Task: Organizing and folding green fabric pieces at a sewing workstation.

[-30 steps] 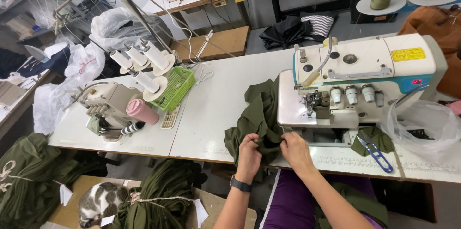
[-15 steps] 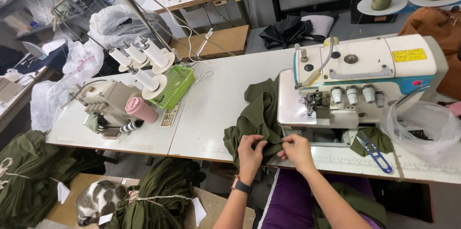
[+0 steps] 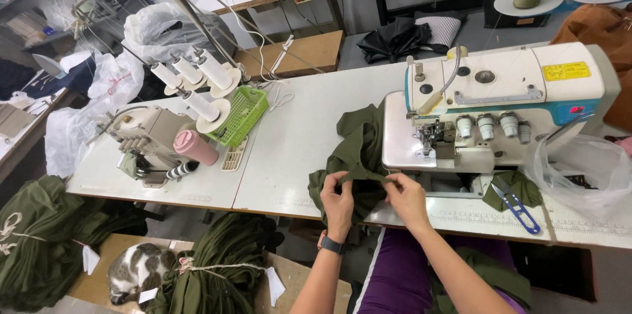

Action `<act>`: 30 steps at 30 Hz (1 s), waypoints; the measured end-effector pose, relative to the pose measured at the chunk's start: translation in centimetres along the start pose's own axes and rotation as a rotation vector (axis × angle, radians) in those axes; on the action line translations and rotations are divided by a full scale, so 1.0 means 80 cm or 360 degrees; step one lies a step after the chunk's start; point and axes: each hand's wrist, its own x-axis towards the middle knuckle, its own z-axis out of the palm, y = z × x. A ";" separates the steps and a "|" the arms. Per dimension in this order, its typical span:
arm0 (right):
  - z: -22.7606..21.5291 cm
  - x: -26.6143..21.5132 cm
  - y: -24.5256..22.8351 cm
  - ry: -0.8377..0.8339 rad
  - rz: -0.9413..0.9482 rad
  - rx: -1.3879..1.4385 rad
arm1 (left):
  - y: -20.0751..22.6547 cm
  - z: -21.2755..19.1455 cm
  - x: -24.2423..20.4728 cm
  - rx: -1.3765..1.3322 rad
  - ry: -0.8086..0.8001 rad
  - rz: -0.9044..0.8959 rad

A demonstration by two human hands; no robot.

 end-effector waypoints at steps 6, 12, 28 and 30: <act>0.002 0.002 -0.003 0.0095 0.0200 0.1270 | 0.022 -0.002 -0.015 -0.0156 -0.0255 0.0248; 0.015 0.016 0.043 -0.0098 0.0344 0.1787 | -0.096 0.002 -0.011 -0.0153 -0.0459 0.0235; 0.009 0.032 0.090 -0.0131 0.0089 0.1112 | -0.119 -0.055 0.054 -0.0399 -0.1012 -0.0232; 0.011 0.041 0.100 -0.0225 0.0229 0.1491 | -0.061 -0.059 0.037 -0.0237 -0.1125 -0.0331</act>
